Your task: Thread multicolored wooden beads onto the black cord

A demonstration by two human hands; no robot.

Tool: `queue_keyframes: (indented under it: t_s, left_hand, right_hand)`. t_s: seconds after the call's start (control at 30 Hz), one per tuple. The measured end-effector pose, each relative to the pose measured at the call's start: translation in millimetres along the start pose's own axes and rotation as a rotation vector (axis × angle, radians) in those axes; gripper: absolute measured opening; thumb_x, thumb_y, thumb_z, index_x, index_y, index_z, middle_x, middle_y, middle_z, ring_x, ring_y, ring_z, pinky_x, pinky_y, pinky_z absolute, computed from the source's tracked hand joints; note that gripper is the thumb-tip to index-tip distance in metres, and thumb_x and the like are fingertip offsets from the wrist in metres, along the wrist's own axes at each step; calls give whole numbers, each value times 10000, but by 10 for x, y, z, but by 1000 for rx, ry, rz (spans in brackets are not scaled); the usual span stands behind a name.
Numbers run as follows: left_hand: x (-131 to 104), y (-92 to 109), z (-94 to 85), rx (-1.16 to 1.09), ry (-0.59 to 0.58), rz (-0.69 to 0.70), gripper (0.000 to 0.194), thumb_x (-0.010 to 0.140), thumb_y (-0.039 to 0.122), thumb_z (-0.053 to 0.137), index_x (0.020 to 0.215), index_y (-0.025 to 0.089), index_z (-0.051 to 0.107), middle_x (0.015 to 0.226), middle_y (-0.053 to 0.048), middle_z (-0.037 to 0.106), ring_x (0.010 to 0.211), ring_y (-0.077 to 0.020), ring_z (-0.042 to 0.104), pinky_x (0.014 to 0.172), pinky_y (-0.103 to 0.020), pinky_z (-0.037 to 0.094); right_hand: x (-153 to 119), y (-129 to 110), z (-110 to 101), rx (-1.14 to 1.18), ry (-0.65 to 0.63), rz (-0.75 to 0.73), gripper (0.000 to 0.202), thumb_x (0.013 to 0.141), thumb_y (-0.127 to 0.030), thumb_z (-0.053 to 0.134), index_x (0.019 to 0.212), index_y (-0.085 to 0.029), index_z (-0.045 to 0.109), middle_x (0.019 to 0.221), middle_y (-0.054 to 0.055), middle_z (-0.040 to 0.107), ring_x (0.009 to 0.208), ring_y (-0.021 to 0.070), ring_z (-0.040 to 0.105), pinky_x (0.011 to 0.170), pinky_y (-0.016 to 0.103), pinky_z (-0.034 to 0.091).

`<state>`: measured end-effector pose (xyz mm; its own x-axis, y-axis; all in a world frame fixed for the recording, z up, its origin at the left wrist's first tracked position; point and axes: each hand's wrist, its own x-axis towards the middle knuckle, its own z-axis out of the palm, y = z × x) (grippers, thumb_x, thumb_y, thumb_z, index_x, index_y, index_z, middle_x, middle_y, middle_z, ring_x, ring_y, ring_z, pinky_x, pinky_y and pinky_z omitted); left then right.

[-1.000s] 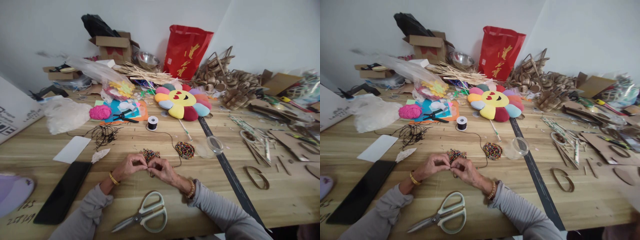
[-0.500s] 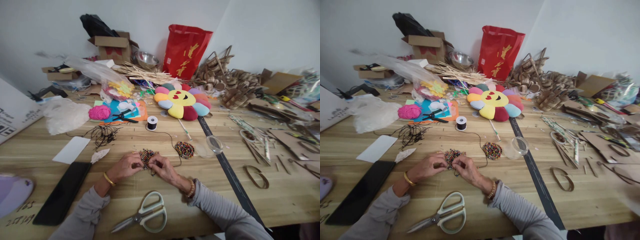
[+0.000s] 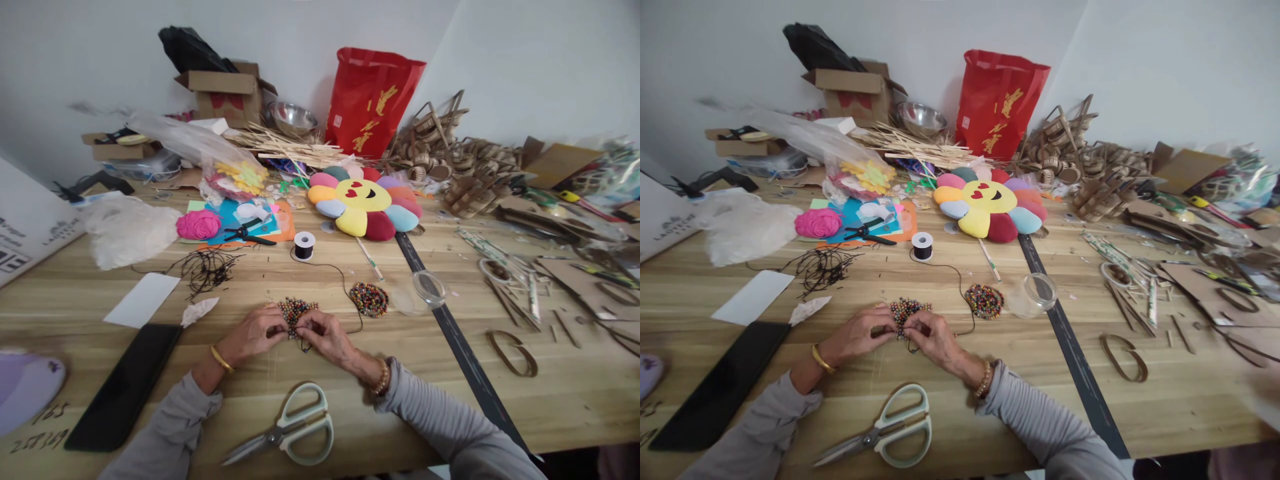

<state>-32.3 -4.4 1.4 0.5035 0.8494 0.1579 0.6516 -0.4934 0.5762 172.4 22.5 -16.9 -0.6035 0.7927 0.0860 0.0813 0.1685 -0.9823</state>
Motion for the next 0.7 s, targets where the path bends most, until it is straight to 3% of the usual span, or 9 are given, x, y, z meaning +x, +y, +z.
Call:
queue_keyframes:
  t_s: [0.2,0.4,0.7]
  left_hand:
    - [-8,-30,-36,-252,130,-187,93,765,207,623,759,138,685,736,-55,689,676,-151,618,661,-243,494]
    - [-26,-57,19,-463,126,-284,140,734,253,646,760,120,686,739,-60,697,678,-146,638,657,-228,523]
    - [-1,13,-5,-487,96,-298,157,732,246,636,770,109,704,752,-74,706,702,-159,642,686,-259,529]
  right_hand:
    - [-4,-59,-21,-58,-17,-18,140,836,-260,558,760,-145,586,640,-9,528,576,93,459,545,203,358]
    - [-3,-80,-20,-65,-30,-34,133,832,-250,553,757,-143,577,620,-16,512,559,90,454,531,194,361]
    - [-3,-91,-15,-76,-25,-20,120,823,-227,551,753,-139,593,626,-10,525,563,88,451,520,190,355]
